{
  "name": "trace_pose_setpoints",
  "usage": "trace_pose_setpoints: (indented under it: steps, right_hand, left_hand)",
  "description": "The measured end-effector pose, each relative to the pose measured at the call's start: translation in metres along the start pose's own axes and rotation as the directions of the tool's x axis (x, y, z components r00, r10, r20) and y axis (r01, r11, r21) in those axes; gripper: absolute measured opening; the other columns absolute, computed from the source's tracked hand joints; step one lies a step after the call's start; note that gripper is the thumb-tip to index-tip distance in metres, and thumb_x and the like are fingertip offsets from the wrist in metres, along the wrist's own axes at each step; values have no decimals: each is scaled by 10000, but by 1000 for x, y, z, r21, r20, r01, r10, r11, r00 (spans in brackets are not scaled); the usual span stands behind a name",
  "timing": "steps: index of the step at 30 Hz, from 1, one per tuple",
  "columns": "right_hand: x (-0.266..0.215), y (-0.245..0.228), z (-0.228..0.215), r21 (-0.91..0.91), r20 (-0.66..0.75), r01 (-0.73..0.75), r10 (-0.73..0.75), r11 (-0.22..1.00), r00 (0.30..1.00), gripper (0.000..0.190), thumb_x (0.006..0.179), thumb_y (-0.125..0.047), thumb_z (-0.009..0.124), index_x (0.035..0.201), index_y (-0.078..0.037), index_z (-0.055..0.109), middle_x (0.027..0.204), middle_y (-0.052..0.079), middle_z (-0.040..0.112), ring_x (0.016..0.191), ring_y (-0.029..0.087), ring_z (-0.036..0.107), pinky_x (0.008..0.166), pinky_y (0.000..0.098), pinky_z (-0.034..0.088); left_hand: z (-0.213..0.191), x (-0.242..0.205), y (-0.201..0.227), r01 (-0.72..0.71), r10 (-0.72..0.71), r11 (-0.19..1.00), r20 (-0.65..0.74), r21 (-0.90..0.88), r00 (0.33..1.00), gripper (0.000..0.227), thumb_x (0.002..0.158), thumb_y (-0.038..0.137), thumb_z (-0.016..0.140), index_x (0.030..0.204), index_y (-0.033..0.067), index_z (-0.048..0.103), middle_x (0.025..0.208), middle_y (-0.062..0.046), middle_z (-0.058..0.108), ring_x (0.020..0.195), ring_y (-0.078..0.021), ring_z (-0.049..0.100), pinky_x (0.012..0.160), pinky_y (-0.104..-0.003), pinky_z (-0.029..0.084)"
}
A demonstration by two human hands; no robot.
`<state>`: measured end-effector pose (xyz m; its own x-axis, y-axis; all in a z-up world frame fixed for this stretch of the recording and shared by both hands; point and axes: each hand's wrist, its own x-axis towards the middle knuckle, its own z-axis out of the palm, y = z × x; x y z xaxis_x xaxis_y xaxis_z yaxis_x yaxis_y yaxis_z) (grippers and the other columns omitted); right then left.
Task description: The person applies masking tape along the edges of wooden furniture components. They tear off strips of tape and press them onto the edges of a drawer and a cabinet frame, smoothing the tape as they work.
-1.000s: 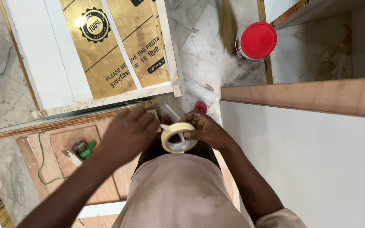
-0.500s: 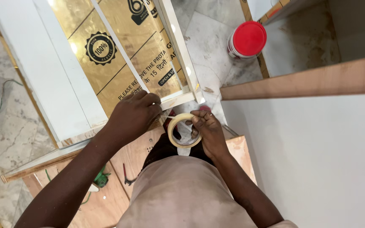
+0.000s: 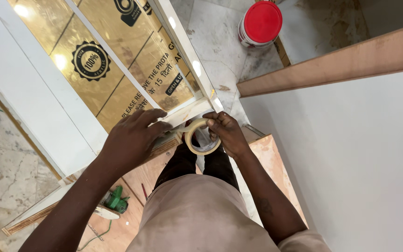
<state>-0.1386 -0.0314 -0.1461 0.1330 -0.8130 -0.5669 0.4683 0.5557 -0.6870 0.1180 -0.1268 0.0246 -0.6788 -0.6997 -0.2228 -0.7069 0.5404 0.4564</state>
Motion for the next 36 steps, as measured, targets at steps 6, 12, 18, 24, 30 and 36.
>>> trace_pose_setpoints:
  steps: [6, 12, 18, 24, 30, 36]
  right_hand:
    - [28, 18, -14, 37, 11, -88, 87, 995, 996, 241, 1002, -184, 686, 1122, 24, 703, 945, 117, 756, 674, 86, 544, 592, 253, 469]
    - [47, 28, -19, 67, -38, -145, 147, 987, 988, 194, 974, -125, 697, 1105, 19, 699, 914, 132, 763, 660, 92, 551, 563, 246, 451]
    - [48, 21, -17, 141, -46, -209, 217, 968, 975, 185, 952, -85, 690, 1109, 11, 689, 912, 137, 768, 617, 94, 542, 533, 260, 423]
    - [43, 23, -8, 20, -103, -148, 149, 989, 983, 230, 965, -182, 715, 1122, -25, 655, 879, 90, 738, 606, 71, 527, 552, 245, 440]
    - [48, 36, -22, -32, -107, -120, 116, 992, 988, 221, 950, -139, 723, 1084, -16, 598, 849, 48, 688, 628, 91, 549, 572, 258, 463]
    - [55, 50, -34, -27, -89, -28, 25, 999, 996, 215, 922, -22, 646, 1122, 10, 572, 837, 53, 656, 648, 98, 565, 591, 254, 477]
  left_hand:
    - [11, -11, 8, 29, -29, 1000, -33, -1, 999, 345, 826, 83, 693, 1155, 179, 734, 1429, -59, 573, 1256, -301, 582, 977, -461, 509]
    - [11, -14, 14, 99, -102, 994, 48, 52, 994, 378, 876, 124, 643, 1221, 242, 740, 1537, -80, 476, 1313, -329, 533, 1024, -468, 484]
    - [5, -9, 21, 147, -141, 987, 91, -65, 986, 491, 912, 554, 600, 1228, 201, 729, 1593, -148, 375, 1378, -362, 455, 1062, -516, 428]
    - [9, 5, 31, 109, -112, 993, 87, 34, 990, 622, 831, 653, 643, 1243, 195, 725, 1601, -220, 287, 1416, -437, 355, 1088, -558, 351]
    - [10, 21, 46, 96, -111, 987, 110, 130, 988, 702, 764, 657, 675, 1245, 148, 719, 1623, -237, 282, 1462, -471, 321, 1082, -588, 324]
    - [50, -5, 105, -79, 94, 987, -105, 140, 990, 416, 882, 281, 697, 1165, -22, 658, 1359, -265, 553, 1259, -413, 531, 1067, -506, 449]
